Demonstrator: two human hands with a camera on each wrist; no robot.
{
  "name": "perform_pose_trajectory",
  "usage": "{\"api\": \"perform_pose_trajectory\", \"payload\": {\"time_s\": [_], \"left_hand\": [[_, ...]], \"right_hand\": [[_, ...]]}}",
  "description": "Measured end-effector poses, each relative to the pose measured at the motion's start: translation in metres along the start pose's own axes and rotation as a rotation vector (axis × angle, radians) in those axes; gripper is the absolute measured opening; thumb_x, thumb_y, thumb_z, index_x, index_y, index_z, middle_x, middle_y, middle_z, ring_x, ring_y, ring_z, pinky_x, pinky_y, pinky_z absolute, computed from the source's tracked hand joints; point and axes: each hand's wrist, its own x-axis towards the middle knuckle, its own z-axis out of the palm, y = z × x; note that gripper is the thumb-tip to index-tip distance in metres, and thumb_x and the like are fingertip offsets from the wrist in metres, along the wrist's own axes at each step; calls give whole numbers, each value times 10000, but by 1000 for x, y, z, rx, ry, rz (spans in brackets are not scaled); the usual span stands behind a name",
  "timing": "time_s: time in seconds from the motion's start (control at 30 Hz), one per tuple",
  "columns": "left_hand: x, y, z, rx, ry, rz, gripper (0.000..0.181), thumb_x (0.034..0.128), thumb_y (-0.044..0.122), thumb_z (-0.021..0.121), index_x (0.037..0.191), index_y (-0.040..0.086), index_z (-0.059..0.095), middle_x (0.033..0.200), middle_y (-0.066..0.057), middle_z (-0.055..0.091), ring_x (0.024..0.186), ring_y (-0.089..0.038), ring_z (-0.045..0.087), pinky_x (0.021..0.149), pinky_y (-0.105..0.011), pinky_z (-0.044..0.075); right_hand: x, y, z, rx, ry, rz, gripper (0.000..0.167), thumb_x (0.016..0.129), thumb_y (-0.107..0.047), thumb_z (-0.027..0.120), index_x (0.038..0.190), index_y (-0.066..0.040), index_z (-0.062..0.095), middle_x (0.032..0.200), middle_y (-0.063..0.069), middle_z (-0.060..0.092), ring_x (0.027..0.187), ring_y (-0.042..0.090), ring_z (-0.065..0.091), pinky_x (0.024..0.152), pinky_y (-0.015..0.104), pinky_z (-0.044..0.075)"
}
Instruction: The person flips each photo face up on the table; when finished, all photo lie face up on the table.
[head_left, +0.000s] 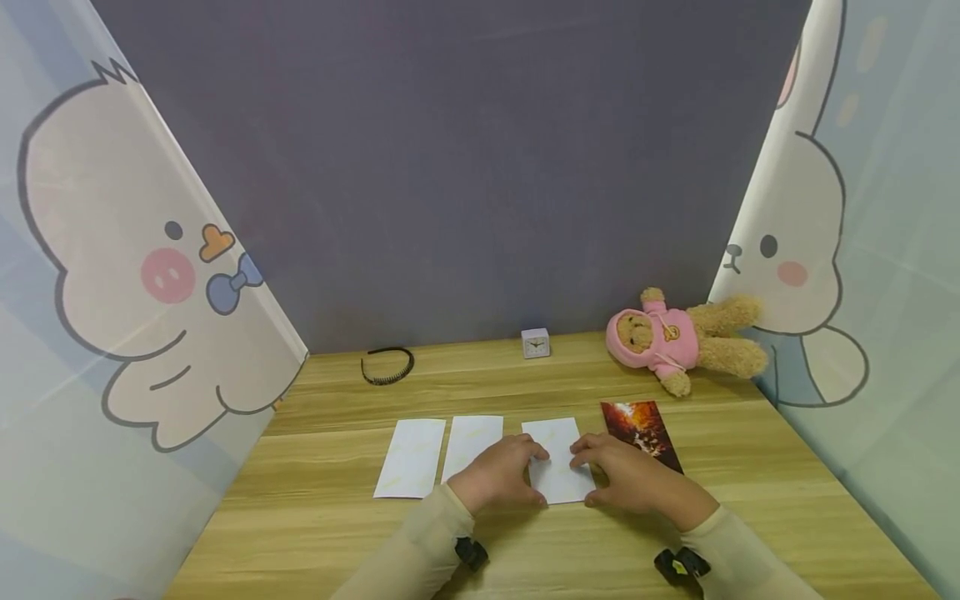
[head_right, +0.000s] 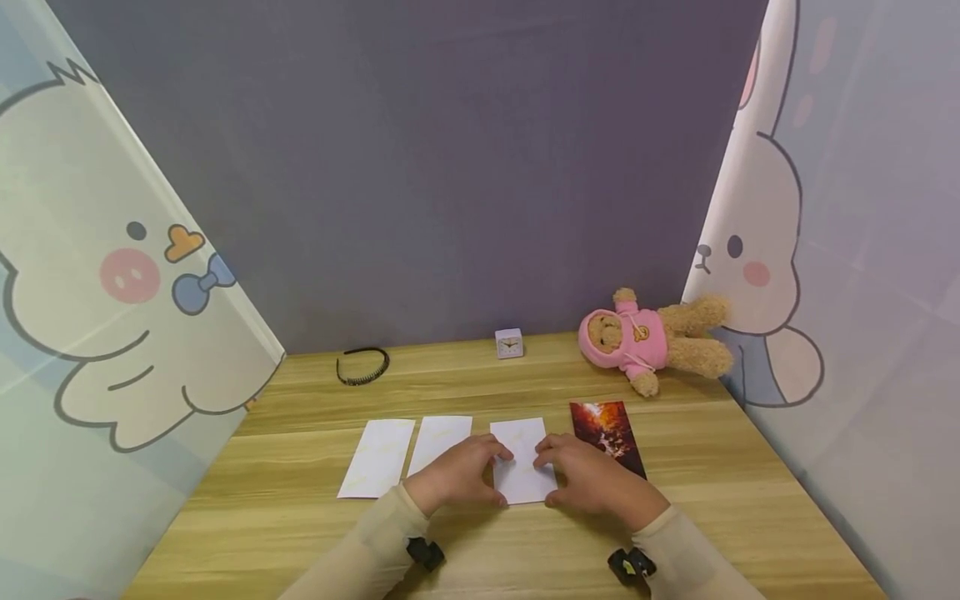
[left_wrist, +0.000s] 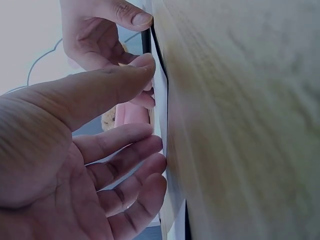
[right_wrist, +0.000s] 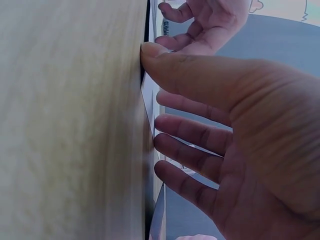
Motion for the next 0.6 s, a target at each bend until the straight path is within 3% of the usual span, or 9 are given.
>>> {"api": "perform_pose_trajectory", "payload": {"time_s": [0.27,0.6], "left_hand": [[-1,1,0,64,1,27,663,703,402,995,1242,102,753,1142,66,645,965,-65,558,859,-212,505],[-3,1,-1,59,-6,26,677,708,408,991,1258,100,743,1163,57,635,1036,-94,569,899,-225,507]], "right_hand": [[-1,0,1,-16,8,3,413,811,-268,930,1161,-114,774,1371,43,607,1306,332,563,1037,519,494],[-1,3,4,-14,12,-1,400,827,-276,919,1171,-130,776,1370,30,607,1312,324,557,1037,516,495]]}}
